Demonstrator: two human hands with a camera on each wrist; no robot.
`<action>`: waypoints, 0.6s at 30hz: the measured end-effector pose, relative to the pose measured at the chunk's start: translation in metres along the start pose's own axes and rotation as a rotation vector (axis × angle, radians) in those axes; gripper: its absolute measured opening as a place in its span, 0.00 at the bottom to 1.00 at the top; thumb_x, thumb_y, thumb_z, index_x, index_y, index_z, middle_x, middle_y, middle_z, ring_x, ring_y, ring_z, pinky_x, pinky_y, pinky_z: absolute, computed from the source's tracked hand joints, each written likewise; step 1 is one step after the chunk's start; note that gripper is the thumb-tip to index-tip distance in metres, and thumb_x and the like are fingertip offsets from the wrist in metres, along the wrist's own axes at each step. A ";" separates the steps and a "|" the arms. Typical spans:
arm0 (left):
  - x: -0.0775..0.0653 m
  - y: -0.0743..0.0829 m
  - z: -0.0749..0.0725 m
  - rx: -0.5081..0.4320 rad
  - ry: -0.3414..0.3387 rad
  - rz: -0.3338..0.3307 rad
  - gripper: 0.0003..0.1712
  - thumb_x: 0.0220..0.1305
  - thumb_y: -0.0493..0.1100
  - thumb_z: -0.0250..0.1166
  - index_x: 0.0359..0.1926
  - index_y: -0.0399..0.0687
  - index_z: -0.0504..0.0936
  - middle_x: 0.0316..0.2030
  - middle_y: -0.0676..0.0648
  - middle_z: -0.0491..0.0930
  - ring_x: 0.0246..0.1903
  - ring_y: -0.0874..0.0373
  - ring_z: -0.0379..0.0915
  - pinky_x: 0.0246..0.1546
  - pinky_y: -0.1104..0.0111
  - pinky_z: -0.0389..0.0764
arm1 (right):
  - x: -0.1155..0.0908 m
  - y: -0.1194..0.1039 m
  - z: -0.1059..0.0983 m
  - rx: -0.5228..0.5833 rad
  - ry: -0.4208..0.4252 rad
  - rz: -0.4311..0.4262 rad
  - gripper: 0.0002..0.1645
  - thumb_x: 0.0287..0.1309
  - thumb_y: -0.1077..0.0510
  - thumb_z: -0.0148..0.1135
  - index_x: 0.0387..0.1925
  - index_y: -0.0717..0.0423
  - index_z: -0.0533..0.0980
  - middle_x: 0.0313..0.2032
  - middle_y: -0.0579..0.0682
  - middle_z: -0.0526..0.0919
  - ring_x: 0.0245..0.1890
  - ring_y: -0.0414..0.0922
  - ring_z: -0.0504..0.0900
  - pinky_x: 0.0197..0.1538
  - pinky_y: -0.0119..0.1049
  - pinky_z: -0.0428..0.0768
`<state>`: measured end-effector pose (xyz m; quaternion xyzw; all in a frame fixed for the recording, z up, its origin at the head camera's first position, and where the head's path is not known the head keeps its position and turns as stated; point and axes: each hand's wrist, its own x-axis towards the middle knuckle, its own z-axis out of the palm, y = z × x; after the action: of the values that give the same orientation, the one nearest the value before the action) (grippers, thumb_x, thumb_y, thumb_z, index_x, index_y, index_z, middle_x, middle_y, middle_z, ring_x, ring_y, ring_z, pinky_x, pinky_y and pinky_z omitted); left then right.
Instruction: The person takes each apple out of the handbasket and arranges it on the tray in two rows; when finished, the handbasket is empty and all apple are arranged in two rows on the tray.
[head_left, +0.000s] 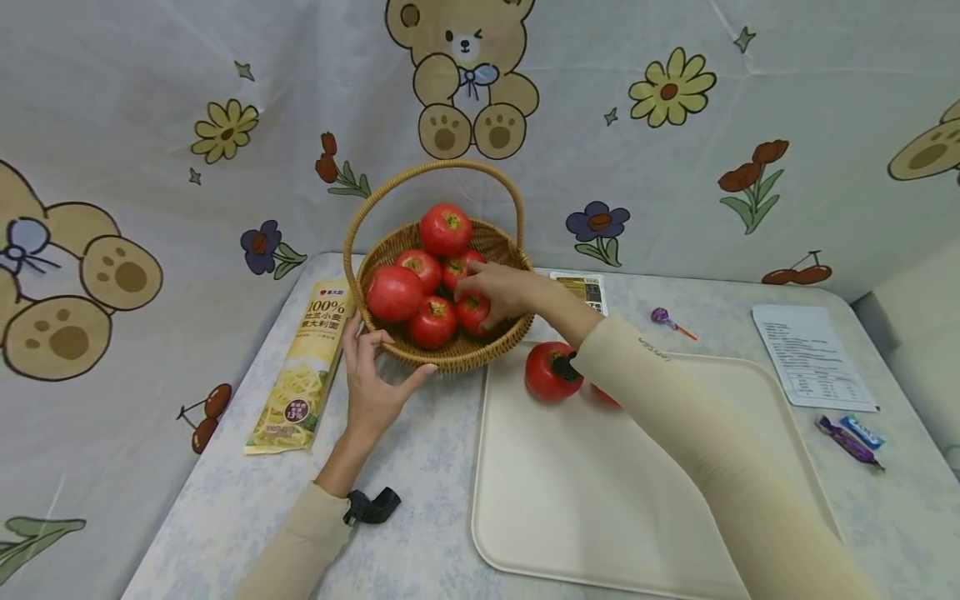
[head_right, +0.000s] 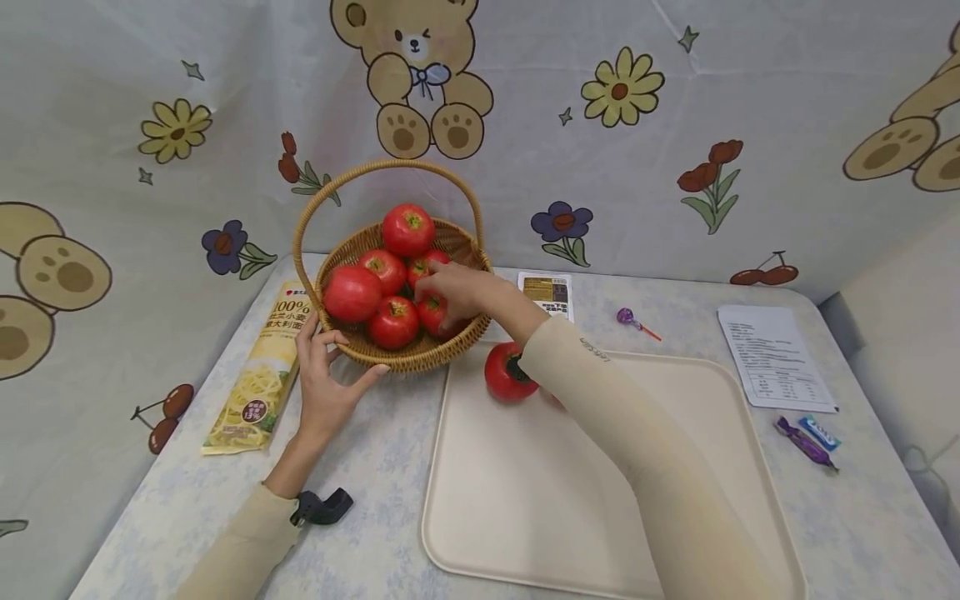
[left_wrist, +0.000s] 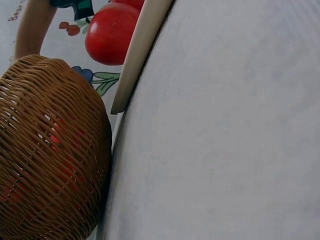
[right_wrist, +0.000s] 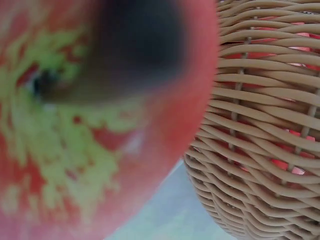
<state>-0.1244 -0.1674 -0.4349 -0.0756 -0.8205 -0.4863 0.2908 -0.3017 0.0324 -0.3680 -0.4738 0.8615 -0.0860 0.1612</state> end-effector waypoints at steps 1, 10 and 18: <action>0.000 0.000 0.000 -0.001 0.003 0.003 0.34 0.39 0.30 0.80 0.41 0.28 0.66 0.71 0.27 0.46 0.73 0.35 0.42 0.53 0.45 0.74 | 0.000 0.000 -0.001 -0.002 0.009 -0.006 0.31 0.47 0.54 0.78 0.54 0.48 0.76 0.54 0.54 0.70 0.53 0.52 0.74 0.58 0.46 0.74; 0.000 -0.003 0.000 -0.017 0.010 0.007 0.33 0.41 0.31 0.80 0.41 0.29 0.66 0.70 0.27 0.47 0.73 0.35 0.43 0.53 0.44 0.73 | -0.008 0.003 -0.011 0.054 0.091 -0.013 0.32 0.47 0.54 0.77 0.56 0.48 0.76 0.54 0.55 0.70 0.55 0.53 0.72 0.58 0.47 0.74; -0.001 -0.002 -0.001 -0.021 0.013 -0.010 0.33 0.40 0.31 0.80 0.41 0.30 0.66 0.71 0.27 0.47 0.73 0.34 0.41 0.54 0.42 0.73 | -0.021 0.003 -0.025 0.132 0.214 -0.038 0.33 0.47 0.54 0.77 0.57 0.47 0.76 0.53 0.51 0.70 0.52 0.49 0.71 0.57 0.45 0.75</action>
<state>-0.1240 -0.1693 -0.4363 -0.0712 -0.8139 -0.4967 0.2930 -0.3022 0.0516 -0.3418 -0.4664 0.8571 -0.1957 0.0974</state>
